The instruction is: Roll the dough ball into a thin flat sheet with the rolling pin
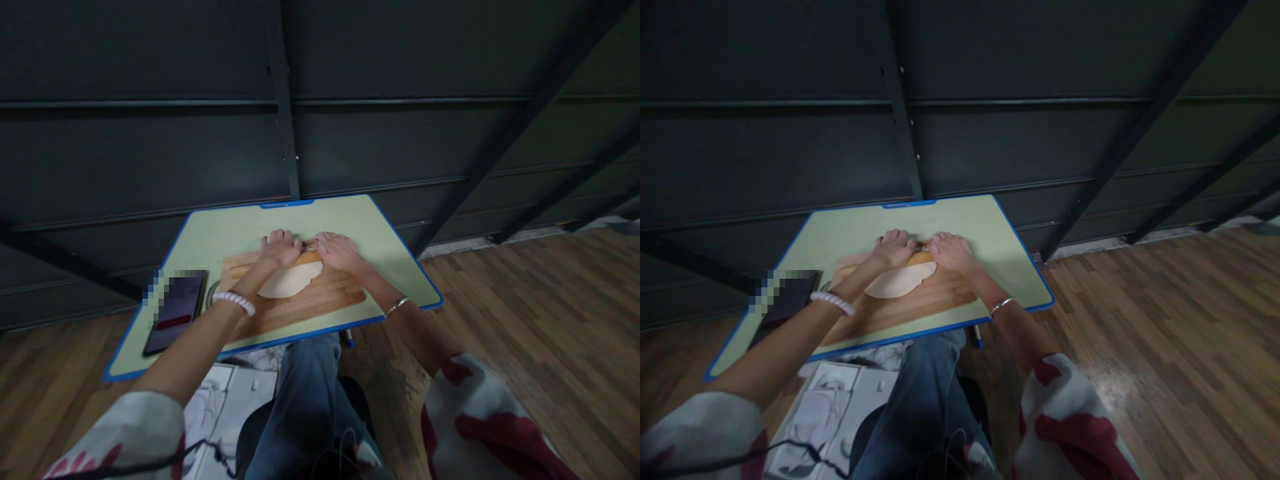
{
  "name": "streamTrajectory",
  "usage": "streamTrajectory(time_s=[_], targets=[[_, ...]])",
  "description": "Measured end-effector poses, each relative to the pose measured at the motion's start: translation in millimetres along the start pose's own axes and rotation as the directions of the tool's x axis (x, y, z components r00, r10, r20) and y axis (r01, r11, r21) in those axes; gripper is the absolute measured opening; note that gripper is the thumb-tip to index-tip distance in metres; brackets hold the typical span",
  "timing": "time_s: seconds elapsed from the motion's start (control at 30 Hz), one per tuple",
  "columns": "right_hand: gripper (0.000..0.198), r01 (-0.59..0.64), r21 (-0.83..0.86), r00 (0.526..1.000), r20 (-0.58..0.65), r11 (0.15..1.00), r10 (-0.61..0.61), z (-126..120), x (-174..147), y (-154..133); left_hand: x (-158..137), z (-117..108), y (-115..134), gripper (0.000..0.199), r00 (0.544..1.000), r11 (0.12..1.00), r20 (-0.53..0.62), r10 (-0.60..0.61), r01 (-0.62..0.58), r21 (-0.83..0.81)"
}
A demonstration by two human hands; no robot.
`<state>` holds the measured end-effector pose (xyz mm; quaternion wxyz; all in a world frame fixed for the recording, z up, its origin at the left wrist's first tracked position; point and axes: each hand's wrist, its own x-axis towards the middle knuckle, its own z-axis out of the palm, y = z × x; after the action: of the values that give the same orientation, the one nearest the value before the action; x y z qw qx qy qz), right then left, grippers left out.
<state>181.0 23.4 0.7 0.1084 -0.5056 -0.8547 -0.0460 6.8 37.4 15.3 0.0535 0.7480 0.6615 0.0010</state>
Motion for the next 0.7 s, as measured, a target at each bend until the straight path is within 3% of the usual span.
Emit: streamTrajectory(time_s=[0.13,0.43,0.57,0.7], targets=[[0.040,0.064,0.033,0.997,-0.052,0.997,-0.062,1.1,-20.6,-2.2,-25.3,5.2,7.4,0.055,0.997,0.996,0.009,0.083,-0.083,0.026],[0.045,0.237,0.125,0.970,-0.078,0.963,-0.229,-5.4,-65.6,2.4,-89.4,8.1,29.9,0.054,0.975,0.984,-0.139,0.173,-0.165,0.069],[0.045,0.207,0.125,0.977,-0.067,0.970,-0.200,-5.5,-76.2,3.7,-117.5,15.5,41.9,0.051,0.956,0.978,-0.212,0.201,-0.183,0.101],[0.046,0.133,0.103,0.989,-0.084,0.986,-0.125,-1.8,-84.6,-0.7,-142.0,32.7,52.5,0.058,0.907,0.962,-0.325,0.266,-0.230,0.145]])
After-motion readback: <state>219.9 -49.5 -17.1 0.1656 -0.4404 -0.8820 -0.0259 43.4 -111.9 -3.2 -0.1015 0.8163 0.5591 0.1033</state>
